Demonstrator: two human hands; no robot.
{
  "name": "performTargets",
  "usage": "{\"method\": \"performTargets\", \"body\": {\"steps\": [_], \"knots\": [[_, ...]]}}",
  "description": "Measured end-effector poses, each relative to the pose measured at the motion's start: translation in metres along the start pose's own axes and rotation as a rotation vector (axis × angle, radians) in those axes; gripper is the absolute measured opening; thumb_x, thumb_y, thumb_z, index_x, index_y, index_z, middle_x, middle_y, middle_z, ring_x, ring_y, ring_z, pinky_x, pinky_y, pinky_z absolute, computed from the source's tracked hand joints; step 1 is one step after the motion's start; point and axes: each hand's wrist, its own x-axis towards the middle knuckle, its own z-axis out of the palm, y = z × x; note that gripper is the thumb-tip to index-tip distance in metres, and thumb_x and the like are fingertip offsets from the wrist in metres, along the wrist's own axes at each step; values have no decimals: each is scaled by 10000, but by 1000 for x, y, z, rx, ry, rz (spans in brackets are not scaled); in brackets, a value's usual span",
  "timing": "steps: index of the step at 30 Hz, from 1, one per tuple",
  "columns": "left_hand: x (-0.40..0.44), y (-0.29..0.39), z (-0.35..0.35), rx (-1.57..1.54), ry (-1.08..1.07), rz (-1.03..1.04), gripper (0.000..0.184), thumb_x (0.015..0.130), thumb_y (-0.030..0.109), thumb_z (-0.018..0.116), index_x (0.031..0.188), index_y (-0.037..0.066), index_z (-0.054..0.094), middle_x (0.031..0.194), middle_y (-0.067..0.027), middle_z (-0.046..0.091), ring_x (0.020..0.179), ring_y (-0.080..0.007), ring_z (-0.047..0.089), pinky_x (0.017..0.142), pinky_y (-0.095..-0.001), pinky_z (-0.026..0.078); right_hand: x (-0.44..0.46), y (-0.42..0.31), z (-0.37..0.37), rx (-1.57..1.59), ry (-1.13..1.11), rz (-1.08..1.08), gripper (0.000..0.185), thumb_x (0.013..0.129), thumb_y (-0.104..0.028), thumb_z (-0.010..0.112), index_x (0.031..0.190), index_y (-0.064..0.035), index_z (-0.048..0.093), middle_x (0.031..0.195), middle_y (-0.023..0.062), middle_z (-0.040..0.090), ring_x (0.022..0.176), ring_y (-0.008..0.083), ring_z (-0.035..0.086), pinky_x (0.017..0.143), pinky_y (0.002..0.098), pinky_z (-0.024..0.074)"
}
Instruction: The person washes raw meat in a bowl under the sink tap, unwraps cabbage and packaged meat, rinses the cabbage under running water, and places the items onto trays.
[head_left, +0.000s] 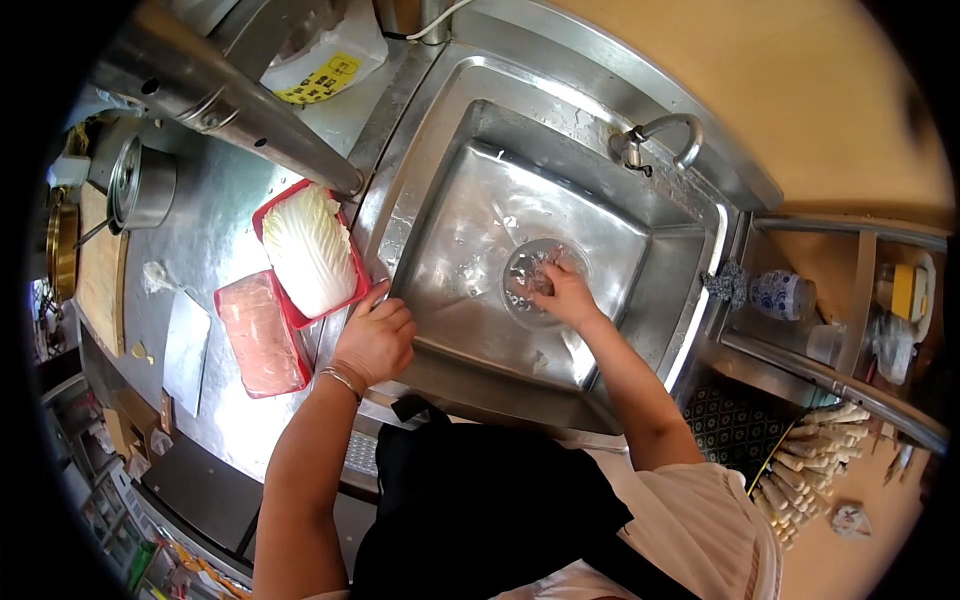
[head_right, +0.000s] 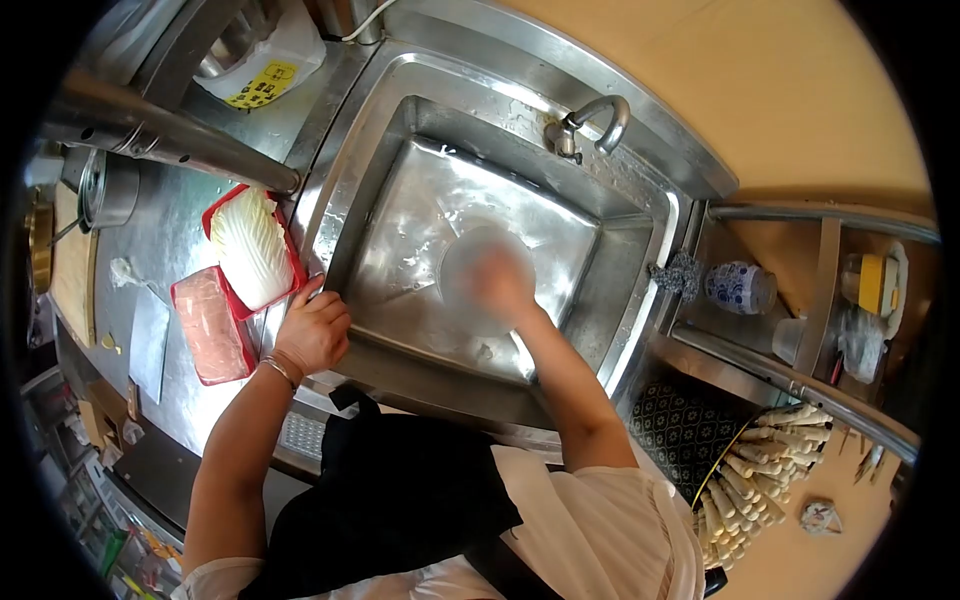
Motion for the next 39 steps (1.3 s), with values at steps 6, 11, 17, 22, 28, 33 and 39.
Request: {"method": "performTargets", "body": {"steps": [6,11,17,22,28,33,39], "knots": [[1,1,-1,-4,-9,-10,117,641,190,610,704,100,571,788,-30,536,955,-184,514,1064,-435,256,11,11,25,-234,-67,127,661,679,-169,754,1261,-92,451,1069,139,571,924,242,593,815,292,479],[1,1,-1,0,-12,-10,111,644,185,608,705,99,574,789,-29,539,952,-184,516,1064,-432,255,30,55,73,650,98,217,417,744,-58,703,1116,-87,516,949,98,611,818,183,602,710,278,500],[1,1,0,-13,5,-6,117,643,181,609,710,90,578,801,-33,547,964,-188,518,1062,-438,260,33,1,61,1056,372,169,241,786,-98,690,972,-94,536,770,53,606,641,125,584,508,256,480],[1,1,0,-20,20,-4,115,640,178,610,704,88,576,803,-37,548,967,-190,518,1059,-444,265,37,-8,39,1587,538,458,164,832,-183,659,947,-117,561,733,14,604,622,108,581,494,256,479],[-1,0,1,-9,21,-5,113,638,181,610,700,93,576,797,-36,545,967,-191,517,1056,-438,267,11,-7,15,1209,269,392,108,897,-128,532,893,-46,602,764,17,602,677,147,564,631,277,468],[0,0,1,-7,35,7,111,637,183,612,697,97,576,791,-34,542,963,-192,516,1054,-438,268,-1,1,20,60,347,7,446,711,-141,700,1114,-60,527,1043,161,519,975,310,528,839,370,450],[0,0,0,-11,16,0,119,636,184,616,704,93,578,791,-35,542,959,-193,518,1055,-434,271,5,-16,31,-82,349,87,486,673,-130,715,1113,-61,519,1021,192,512,988,359,517,868,369,436]]}}
